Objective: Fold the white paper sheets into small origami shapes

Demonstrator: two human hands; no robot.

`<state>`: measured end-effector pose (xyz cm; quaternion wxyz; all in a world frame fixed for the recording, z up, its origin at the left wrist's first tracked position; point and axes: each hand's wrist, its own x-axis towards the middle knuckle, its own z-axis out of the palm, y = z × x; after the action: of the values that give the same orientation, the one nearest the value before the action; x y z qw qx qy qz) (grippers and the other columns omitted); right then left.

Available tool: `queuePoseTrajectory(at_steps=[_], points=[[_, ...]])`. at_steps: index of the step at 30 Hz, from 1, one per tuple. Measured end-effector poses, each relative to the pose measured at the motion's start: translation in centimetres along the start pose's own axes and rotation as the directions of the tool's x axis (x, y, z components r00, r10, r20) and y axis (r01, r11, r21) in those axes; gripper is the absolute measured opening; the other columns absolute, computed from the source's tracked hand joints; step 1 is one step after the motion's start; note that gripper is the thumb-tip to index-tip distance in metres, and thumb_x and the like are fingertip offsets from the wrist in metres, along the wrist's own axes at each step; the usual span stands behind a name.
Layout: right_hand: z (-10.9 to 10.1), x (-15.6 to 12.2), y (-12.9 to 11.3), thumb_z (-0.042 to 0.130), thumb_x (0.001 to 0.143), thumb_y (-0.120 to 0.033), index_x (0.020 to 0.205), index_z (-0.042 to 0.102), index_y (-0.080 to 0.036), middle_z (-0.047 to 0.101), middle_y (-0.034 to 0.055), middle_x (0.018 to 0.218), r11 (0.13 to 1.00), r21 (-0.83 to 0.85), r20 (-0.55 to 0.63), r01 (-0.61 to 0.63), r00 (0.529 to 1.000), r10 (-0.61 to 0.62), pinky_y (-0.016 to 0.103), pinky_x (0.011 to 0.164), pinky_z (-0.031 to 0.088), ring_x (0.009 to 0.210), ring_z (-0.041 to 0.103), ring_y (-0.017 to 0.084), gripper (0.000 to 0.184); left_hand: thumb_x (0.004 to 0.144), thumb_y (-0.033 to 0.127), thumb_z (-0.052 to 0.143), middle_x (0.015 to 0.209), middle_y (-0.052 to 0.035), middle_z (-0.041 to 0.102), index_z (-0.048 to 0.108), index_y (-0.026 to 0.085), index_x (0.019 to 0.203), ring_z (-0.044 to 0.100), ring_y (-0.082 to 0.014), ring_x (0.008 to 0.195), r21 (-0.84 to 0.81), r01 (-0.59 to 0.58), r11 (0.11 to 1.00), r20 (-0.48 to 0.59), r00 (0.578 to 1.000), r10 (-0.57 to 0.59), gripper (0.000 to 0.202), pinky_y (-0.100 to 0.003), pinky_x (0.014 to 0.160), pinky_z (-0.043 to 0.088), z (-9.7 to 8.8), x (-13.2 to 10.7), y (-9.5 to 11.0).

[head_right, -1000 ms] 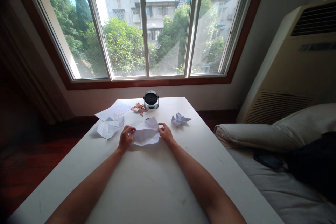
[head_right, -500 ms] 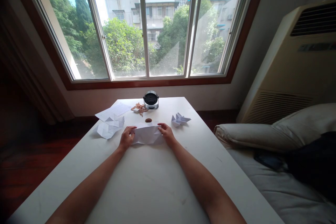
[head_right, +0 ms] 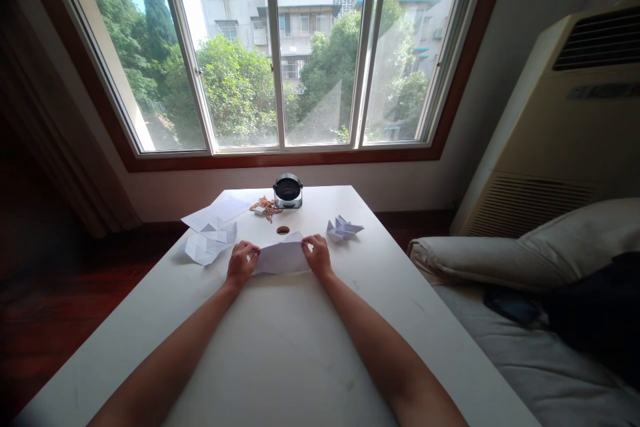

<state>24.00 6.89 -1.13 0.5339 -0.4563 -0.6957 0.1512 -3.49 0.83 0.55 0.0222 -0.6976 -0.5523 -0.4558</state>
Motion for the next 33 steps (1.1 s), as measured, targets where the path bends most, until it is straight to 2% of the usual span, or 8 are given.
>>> queuePoseTrajectory(at_steps=[3, 5, 8, 12, 15, 18, 27, 33], points=[[-0.2, 0.3, -0.5, 0.057, 0.085, -0.039, 0.090, 0.069, -0.021, 0.065, 0.0120, 0.106, 0.997, 0.073, -0.074, 0.011, 0.997, -0.006, 0.036, 0.077, 0.053, 0.103, 0.057, 0.027, 0.021, 0.089, 0.024, 0.058, 0.099, -0.0074, 0.066, 0.068, 0.022, 0.090, 0.060, -0.0244, 0.100, -0.088, -0.011, 0.996, -0.067, 0.998, 0.005, 0.011, -0.040, 0.092, 0.048, -0.4, 0.2, 0.6], [-0.3, 0.3, -0.9, 0.055, 0.087, -0.042, 0.091, 0.065, -0.021, 0.066, 0.0108, 0.104, 0.989, 0.145, -0.076, -0.006, 0.997, 0.018, 0.037, 0.080, 0.052, 0.099, 0.060, 0.025, 0.024, 0.091, 0.028, 0.056, 0.103, -0.0075, 0.067, 0.066, 0.022, 0.089, 0.061, -0.0240, 0.104, -0.156, -0.008, 0.988, -0.091, 0.996, -0.006, 0.012, -0.039, 0.093, 0.048, -0.6, 0.3, 1.0], [-0.2, 0.2, -1.7, 0.052, 0.089, -0.047, 0.093, 0.059, -0.021, 0.066, 0.0063, 0.085, 0.975, 0.202, -0.072, -0.097, 0.991, 0.113, 0.033, 0.075, 0.049, 0.082, 0.061, 0.022, 0.027, 0.093, 0.035, 0.053, 0.091, -0.0046, 0.069, 0.063, 0.022, 0.093, 0.064, -0.0207, 0.087, -0.217, 0.077, 0.973, -0.048, 0.995, -0.089, 0.017, -0.032, 0.078, 0.049, -0.6, 0.1, 1.4], [0.0, -0.2, -2.5, 0.049, 0.089, -0.052, 0.095, 0.055, -0.023, 0.059, 0.0016, 0.071, 0.958, 0.215, -0.035, -0.190, 0.979, 0.202, 0.028, 0.058, 0.041, 0.063, 0.052, 0.018, 0.031, 0.093, 0.041, 0.052, 0.068, 0.0018, 0.061, 0.060, 0.023, 0.094, 0.057, -0.0156, 0.062, -0.207, 0.184, 0.961, 0.009, 0.982, -0.187, 0.020, -0.025, 0.060, 0.043, -0.4, -0.2, 1.3], [0.1, -0.3, -2.5, 0.049, 0.088, -0.054, 0.094, 0.054, -0.023, 0.053, -0.0012, 0.064, 0.958, 0.195, -0.013, -0.211, 0.976, 0.218, 0.027, 0.053, 0.035, 0.056, 0.045, 0.017, 0.032, 0.092, 0.044, 0.052, 0.060, 0.0040, 0.053, 0.060, 0.023, 0.091, 0.052, -0.0143, 0.055, -0.202, 0.222, 0.954, 0.027, 0.975, -0.221, 0.022, -0.023, 0.055, 0.039, -0.2, -0.2, 0.9], [0.2, -0.2, -2.0, 0.051, 0.085, -0.055, 0.092, 0.056, -0.023, 0.050, -0.0022, 0.061, 0.957, 0.174, -0.005, -0.232, 0.972, 0.236, 0.027, 0.054, 0.034, 0.055, 0.043, 0.016, 0.033, 0.091, 0.045, 0.053, 0.060, 0.0038, 0.054, 0.061, 0.023, 0.089, 0.052, -0.0144, 0.056, -0.207, 0.244, 0.947, 0.045, 0.970, -0.240, 0.024, -0.023, 0.054, 0.038, 0.0, -0.2, 0.5], [0.1, -0.2, -1.0, 0.052, 0.085, -0.049, 0.092, 0.061, -0.022, 0.054, -0.0020, 0.060, 0.973, 0.061, 0.016, -0.224, 0.975, 0.224, 0.027, 0.059, 0.038, 0.055, 0.047, 0.016, 0.030, 0.091, 0.037, 0.054, 0.068, 0.0015, 0.060, 0.065, 0.023, 0.099, 0.057, -0.0164, 0.063, -0.094, 0.241, 0.966, 0.109, 0.967, -0.230, 0.019, -0.026, 0.061, 0.043, 0.3, -0.3, -0.1], [0.0, -0.5, -1.1, 0.051, 0.085, -0.044, 0.094, 0.063, -0.023, 0.055, -0.0016, 0.061, 0.980, -0.004, 0.032, -0.197, 0.980, 0.197, 0.028, 0.060, 0.039, 0.056, 0.051, 0.018, 0.025, 0.087, 0.023, 0.055, 0.098, -0.0082, 0.066, 0.065, 0.021, 0.101, 0.062, -0.0242, 0.093, -0.012, 0.077, 0.997, 0.015, 0.997, -0.076, 0.018, -0.039, 0.088, 0.048, 0.0, -0.1, 0.5]])
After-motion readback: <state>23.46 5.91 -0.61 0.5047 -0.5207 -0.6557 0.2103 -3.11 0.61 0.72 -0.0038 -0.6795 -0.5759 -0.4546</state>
